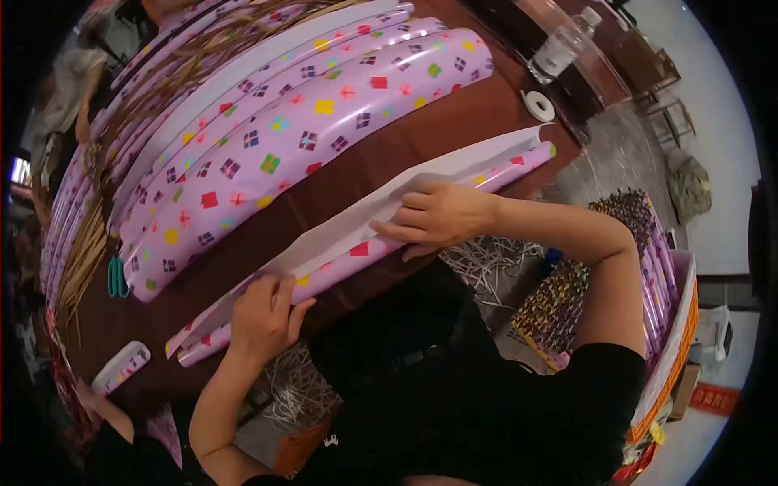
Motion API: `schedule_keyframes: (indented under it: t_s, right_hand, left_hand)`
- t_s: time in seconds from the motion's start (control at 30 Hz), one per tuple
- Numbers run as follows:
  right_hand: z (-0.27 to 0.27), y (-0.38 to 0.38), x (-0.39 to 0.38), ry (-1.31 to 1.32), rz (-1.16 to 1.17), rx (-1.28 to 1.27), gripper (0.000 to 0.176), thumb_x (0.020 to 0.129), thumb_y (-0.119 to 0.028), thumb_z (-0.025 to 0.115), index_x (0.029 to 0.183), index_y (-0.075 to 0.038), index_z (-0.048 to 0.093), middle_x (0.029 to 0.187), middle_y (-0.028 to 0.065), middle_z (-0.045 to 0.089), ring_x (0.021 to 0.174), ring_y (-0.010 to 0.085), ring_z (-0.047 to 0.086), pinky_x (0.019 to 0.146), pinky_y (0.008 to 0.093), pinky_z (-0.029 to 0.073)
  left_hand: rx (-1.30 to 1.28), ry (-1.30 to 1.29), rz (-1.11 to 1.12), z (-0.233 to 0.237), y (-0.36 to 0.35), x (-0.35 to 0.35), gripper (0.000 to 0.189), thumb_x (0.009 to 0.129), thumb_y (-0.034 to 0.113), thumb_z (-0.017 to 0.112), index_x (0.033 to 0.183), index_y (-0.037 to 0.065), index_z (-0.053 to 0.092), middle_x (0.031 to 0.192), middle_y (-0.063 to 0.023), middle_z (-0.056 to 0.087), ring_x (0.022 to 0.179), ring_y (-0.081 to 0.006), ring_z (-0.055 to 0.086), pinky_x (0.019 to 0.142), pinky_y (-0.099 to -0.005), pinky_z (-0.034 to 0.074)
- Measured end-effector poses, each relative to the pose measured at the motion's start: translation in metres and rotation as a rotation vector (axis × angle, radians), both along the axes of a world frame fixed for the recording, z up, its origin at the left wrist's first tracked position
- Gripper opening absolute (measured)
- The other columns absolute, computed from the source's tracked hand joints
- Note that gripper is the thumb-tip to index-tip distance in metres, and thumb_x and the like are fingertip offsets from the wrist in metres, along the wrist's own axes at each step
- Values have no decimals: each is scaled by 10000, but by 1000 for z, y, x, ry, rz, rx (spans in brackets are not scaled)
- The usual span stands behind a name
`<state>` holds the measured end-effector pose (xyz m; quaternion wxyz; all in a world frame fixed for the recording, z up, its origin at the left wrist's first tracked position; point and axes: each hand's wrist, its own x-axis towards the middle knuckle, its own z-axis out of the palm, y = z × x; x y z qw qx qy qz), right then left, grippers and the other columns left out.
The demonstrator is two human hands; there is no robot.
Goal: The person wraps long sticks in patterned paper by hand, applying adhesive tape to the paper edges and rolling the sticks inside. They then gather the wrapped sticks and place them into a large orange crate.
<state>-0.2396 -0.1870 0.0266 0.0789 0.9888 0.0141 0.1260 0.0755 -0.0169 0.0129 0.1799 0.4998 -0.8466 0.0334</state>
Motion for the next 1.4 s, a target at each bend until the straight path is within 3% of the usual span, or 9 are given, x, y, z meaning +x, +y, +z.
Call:
schedule_keyframes:
  t_s: [0.17, 0.37, 0.43, 0.63, 0.77, 0.83, 1.0, 1.17, 1.4]
  right_hand:
    - [-3, -5, -2, -37, 109, 127, 324, 919, -353, 595, 1084, -78, 546, 763, 15, 529, 696, 180, 574, 563, 319, 477]
    - [-1, -12, -1, 20, 102, 142, 319, 919, -346, 597, 1094, -84, 547, 747, 23, 537, 672, 191, 579, 537, 338, 475]
    - [-4, -14, 0, 17, 103, 153, 329, 910, -351, 608, 1097, -87, 547, 744, 20, 538, 665, 188, 575, 525, 333, 470]
    - [-4, -5, -5, -125, 50, 50, 390, 860, -378, 661, 1114, -103, 551, 770, 15, 526, 697, 187, 552, 590, 325, 459]
    - [-3, 1, -16, -40, -24, 100, 385, 851, -403, 667, 1084, -123, 544, 857, 15, 552, 798, 175, 565, 730, 359, 467]
    - [0, 0, -17, -22, -29, 112, 390, 855, -418, 652, 1087, -122, 550, 823, 13, 549, 762, 182, 572, 685, 336, 468]
    - [1, -5, -20, 91, -45, 128, 468, 837, -359, 655, 1195, -75, 554, 818, 14, 536, 741, 184, 558, 668, 338, 453]
    - [14, -9, -16, 31, -42, 1, 446, 834, -350, 679, 1186, -100, 567, 777, -5, 506, 709, 176, 539, 621, 314, 453]
    - [12, -27, -9, 37, 90, 77, 324, 881, -316, 635, 1113, -102, 556, 737, 9, 524, 663, 189, 571, 536, 323, 482]
  left_hand:
    - [-23, -197, -26, 12, -1, -9, 460, 789, 368, 749, 1074, 23, 640, 913, -90, 572, 728, -237, 574, 548, -320, 472]
    - [-131, -318, 5, 22, -4, -21, 472, 791, 373, 740, 1090, 26, 628, 848, -95, 525, 787, -277, 533, 651, -379, 451]
    - [78, -180, 179, 21, 4, -25, 469, 802, 350, 733, 1110, 17, 612, 829, -112, 517, 815, -306, 517, 713, -415, 443]
    - [122, 21, 143, -1, 6, -19, 451, 800, 335, 738, 1090, 15, 607, 888, -124, 545, 812, -318, 520, 731, -412, 454]
    - [147, -127, 155, 6, 7, -28, 417, 801, 344, 734, 1058, 38, 614, 911, -118, 548, 812, -313, 528, 706, -397, 456]
    - [-177, -230, 55, 16, -4, -35, 402, 797, 365, 731, 1033, 58, 622, 882, -115, 532, 797, -303, 531, 674, -386, 462]
    - [103, -113, 79, 10, -7, -25, 434, 779, 358, 757, 1037, 46, 600, 842, -108, 502, 796, -276, 511, 677, -386, 440]
    - [29, -18, -75, 13, -20, -16, 451, 751, 399, 757, 955, 27, 604, 754, -79, 487, 652, -224, 507, 578, -312, 446]
    - [-125, -244, 39, 23, -17, -28, 448, 752, 388, 762, 980, 34, 607, 827, -80, 507, 740, -241, 505, 628, -349, 442]
